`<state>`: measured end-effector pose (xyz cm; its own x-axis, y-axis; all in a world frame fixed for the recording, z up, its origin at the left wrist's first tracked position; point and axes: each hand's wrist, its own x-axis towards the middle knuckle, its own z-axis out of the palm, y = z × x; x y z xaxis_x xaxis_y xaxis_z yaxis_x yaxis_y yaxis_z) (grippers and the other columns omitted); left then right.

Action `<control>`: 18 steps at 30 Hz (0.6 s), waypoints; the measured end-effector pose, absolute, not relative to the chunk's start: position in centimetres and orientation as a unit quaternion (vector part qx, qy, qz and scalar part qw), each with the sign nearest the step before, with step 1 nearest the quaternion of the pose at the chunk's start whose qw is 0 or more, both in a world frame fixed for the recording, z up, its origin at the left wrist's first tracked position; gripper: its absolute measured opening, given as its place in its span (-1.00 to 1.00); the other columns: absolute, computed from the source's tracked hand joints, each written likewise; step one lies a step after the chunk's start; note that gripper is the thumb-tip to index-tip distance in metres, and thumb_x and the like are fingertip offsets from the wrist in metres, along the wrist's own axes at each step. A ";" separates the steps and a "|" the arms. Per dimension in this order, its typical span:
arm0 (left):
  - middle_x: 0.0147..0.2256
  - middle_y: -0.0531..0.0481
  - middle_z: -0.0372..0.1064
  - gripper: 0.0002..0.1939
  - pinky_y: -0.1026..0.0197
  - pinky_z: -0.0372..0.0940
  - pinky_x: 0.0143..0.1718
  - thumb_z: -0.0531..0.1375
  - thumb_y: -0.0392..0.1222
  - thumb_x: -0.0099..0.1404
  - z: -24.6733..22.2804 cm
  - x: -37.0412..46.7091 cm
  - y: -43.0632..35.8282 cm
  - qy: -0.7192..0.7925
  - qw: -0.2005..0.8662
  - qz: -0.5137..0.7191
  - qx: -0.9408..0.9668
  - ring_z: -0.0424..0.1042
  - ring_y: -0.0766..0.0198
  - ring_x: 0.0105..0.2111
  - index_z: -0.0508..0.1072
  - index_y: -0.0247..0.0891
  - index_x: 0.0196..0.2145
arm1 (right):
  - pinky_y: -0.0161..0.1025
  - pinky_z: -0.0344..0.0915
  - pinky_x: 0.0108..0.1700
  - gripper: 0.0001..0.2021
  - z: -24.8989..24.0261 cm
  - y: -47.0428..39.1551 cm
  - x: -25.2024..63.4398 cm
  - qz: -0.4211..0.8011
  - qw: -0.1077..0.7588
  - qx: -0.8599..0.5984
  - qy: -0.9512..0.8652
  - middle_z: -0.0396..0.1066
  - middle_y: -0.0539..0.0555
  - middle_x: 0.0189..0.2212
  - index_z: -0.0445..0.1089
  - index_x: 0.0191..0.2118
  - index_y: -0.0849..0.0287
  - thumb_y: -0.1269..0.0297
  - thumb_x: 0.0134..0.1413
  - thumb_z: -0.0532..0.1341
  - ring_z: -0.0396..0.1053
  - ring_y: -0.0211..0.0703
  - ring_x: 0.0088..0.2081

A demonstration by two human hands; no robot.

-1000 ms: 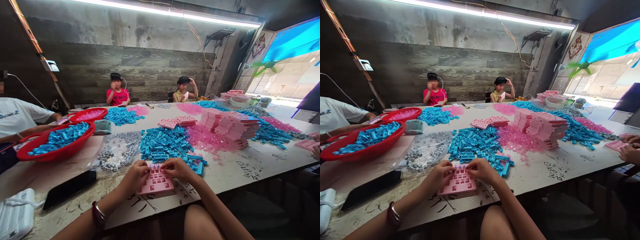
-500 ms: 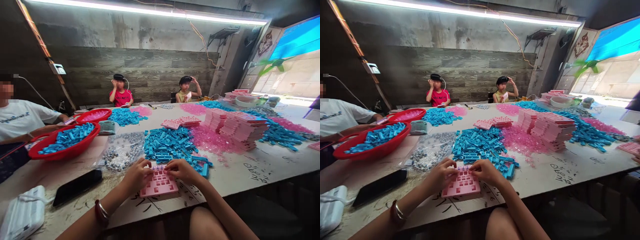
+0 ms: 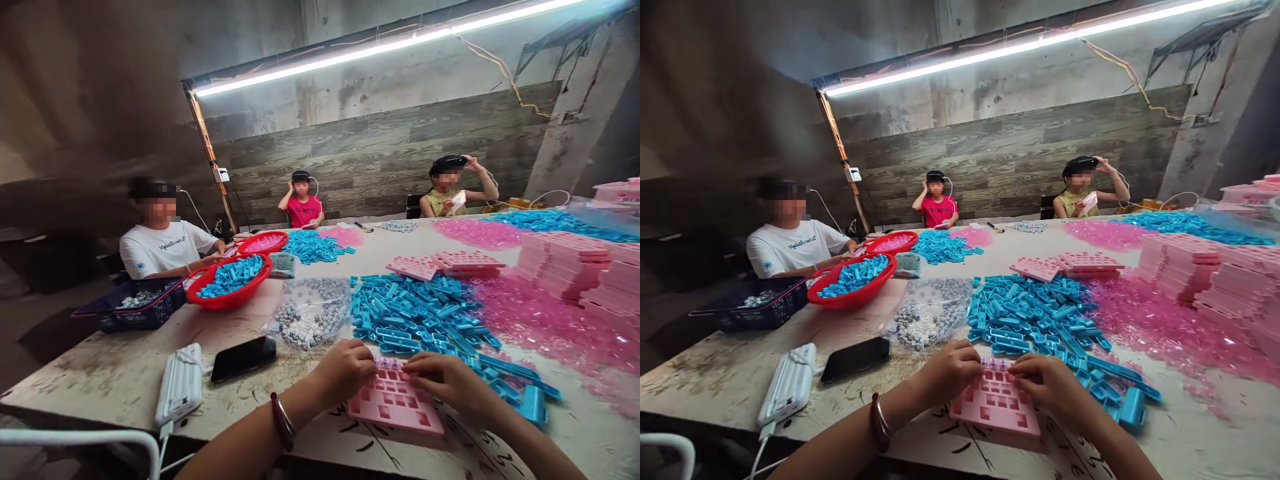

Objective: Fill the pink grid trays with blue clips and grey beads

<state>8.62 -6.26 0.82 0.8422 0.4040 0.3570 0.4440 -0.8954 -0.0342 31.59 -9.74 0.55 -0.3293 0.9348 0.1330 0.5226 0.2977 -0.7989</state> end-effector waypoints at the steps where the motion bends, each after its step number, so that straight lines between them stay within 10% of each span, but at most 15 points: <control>1: -0.38 -0.01 0.36 -0.89 0.23 0.22 -0.27 0.09 -0.33 0.26 0.9 8.7 -6.4 -0.228 0.065 -0.164 -0.958 0.25 0.27 -0.33 0.40 -0.30 -0.40 | -0.24 0.31 -0.15 -0.81 0.5 -9.7 31.6 0.337 0.310 -0.491 -0.742 0.44 0.14 -0.22 0.52 -0.32 0.08 0.25 -0.03 0.17 0.39 -0.10 -0.20; 18: -0.36 0.00 0.36 -0.92 0.19 0.21 -0.22 0.14 -0.32 0.21 0.3 8.8 -6.5 -0.284 -0.007 -0.234 -0.930 0.29 0.24 -0.29 0.43 -0.27 -0.41 | -0.28 0.33 -0.25 -0.82 1.6 -10.4 30.9 0.313 0.335 -0.487 -0.743 0.47 0.12 -0.30 0.52 -0.31 0.19 0.36 -0.06 0.20 0.40 -0.15 -0.29</control>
<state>8.77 -6.47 0.27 0.7292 0.5306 0.4321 0.5243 -0.8390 0.1455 30.91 -10.38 1.65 -0.3009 0.9337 0.1940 0.5143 0.3302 -0.7915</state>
